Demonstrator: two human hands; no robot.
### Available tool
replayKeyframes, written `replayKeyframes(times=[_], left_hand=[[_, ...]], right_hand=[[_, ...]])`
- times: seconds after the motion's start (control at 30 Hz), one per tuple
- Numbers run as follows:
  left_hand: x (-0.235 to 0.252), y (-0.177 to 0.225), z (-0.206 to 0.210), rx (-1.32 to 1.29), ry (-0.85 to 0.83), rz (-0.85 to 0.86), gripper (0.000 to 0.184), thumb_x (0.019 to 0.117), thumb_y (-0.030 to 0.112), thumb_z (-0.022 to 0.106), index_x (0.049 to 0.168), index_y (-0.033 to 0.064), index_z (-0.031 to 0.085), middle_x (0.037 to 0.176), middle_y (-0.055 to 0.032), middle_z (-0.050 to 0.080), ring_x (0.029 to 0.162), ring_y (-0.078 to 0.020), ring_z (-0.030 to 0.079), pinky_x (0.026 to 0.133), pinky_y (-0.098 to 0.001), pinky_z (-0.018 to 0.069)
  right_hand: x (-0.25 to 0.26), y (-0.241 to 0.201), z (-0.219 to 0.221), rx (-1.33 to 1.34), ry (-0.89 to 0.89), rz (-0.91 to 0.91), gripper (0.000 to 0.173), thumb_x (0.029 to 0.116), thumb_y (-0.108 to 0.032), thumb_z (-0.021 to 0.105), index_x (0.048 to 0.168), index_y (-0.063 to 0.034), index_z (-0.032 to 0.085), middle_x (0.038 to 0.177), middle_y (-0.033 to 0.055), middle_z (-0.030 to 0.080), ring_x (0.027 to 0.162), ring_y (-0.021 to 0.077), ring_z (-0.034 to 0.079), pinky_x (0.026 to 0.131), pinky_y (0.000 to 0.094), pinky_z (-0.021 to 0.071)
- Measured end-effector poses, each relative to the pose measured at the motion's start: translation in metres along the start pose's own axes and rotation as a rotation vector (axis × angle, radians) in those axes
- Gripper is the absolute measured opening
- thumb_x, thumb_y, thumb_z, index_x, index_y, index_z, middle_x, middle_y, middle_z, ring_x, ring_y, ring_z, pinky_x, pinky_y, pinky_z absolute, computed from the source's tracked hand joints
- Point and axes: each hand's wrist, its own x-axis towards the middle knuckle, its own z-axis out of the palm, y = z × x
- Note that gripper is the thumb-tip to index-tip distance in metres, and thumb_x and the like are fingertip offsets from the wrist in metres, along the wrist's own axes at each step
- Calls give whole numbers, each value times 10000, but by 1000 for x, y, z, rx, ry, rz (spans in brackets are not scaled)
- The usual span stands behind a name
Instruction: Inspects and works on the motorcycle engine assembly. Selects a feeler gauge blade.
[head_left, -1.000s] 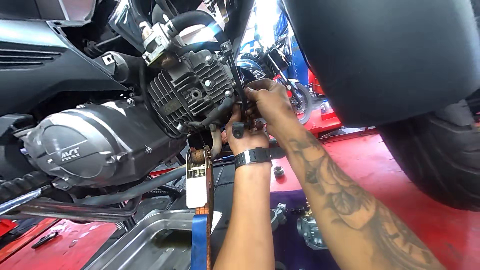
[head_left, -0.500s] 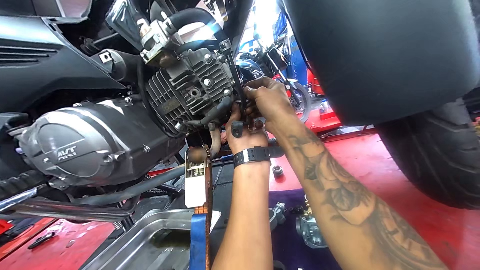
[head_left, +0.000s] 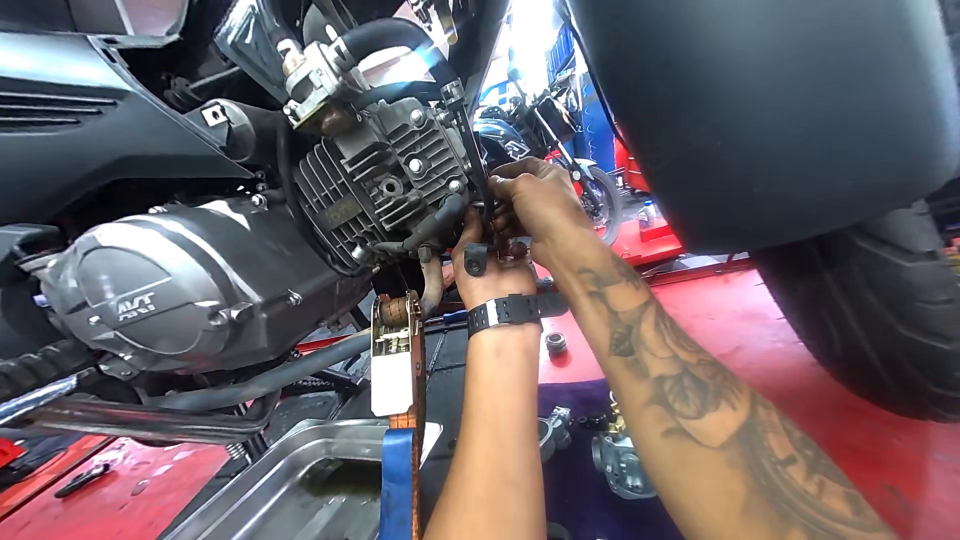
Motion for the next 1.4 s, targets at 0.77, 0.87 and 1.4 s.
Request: replayKeyframes(times=[0.77, 0.87, 1.4], left_hand=[[-32, 15, 42, 53, 265, -23, 150, 1057, 332, 540, 1122, 225, 623, 840, 33, 532, 667, -100, 536, 592, -247, 475], [-28, 15, 40, 80, 267, -22, 157, 1050, 344, 552, 1078, 206, 622, 812, 26, 537, 653, -111, 548, 570, -273, 492], [-30, 20, 42, 134, 305, -31, 154, 1046, 336, 563, 1030, 197, 627, 800, 22, 538, 654, -108, 547, 569, -269, 489]], right_hand=[[-28, 0, -21, 26, 215, -178, 194, 1048, -120, 588, 1218, -27, 604, 812, 31, 609, 608, 64, 594, 585, 217, 536], [-20, 0, -30, 49, 274, -216, 183, 1023, -156, 645, 1167, -43, 650, 811, 46, 667, 616, 98, 640, 586, 245, 562], [3, 20, -50, 91, 221, -327, 218, 967, -176, 712, 1145, -50, 701, 794, 62, 720, 605, 127, 686, 567, 285, 603]])
